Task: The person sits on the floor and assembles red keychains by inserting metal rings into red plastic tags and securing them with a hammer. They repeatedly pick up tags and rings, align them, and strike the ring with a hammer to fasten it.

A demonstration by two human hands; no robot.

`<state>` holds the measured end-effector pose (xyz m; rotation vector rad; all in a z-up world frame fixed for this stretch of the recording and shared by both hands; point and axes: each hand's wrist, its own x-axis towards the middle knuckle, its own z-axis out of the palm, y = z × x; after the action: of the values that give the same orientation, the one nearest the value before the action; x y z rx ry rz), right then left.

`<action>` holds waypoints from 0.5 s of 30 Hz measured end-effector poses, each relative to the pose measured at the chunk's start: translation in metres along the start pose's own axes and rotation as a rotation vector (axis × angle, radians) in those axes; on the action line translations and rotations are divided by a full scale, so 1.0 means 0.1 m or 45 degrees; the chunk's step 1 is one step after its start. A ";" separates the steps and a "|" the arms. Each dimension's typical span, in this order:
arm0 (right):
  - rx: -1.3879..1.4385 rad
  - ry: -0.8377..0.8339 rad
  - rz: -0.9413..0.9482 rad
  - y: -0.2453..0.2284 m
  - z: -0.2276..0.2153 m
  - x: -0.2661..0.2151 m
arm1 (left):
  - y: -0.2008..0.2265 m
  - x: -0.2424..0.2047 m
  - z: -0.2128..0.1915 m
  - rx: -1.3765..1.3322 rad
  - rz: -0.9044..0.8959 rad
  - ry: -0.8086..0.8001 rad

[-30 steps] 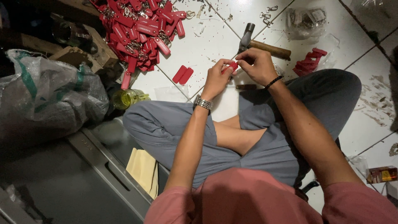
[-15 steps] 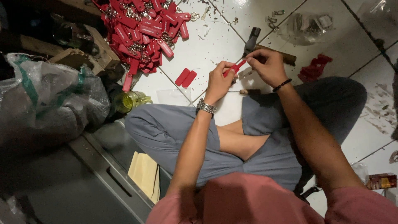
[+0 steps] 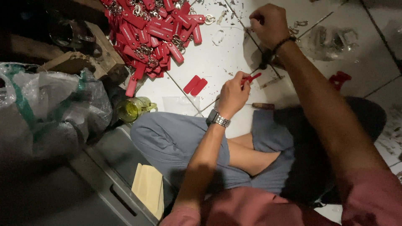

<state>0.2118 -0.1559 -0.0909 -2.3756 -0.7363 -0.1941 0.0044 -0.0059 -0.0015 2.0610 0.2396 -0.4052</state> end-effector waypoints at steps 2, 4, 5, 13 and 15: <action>-0.015 -0.023 -0.062 0.10 0.18 0.16 | -0.09 0.03 0.07 -0.033 0.118 0.034; -0.019 -0.068 -0.076 -0.02 0.24 0.29 | -0.04 0.02 0.03 -0.040 0.122 0.015; -0.026 -0.106 -0.091 -0.09 0.26 0.35 | -0.01 0.00 0.01 -0.045 0.133 -0.004; -0.085 -0.266 -0.073 -0.12 0.65 0.65 | -0.06 0.04 0.06 -0.023 0.191 0.018; -0.202 -0.296 -0.135 -0.16 0.64 0.68 | -0.04 0.04 0.04 -0.020 0.162 0.002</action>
<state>0.2568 -0.0749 -0.1119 -2.5395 -0.9895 -0.0202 0.0061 -0.0074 -0.0080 2.0487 0.1114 -0.3225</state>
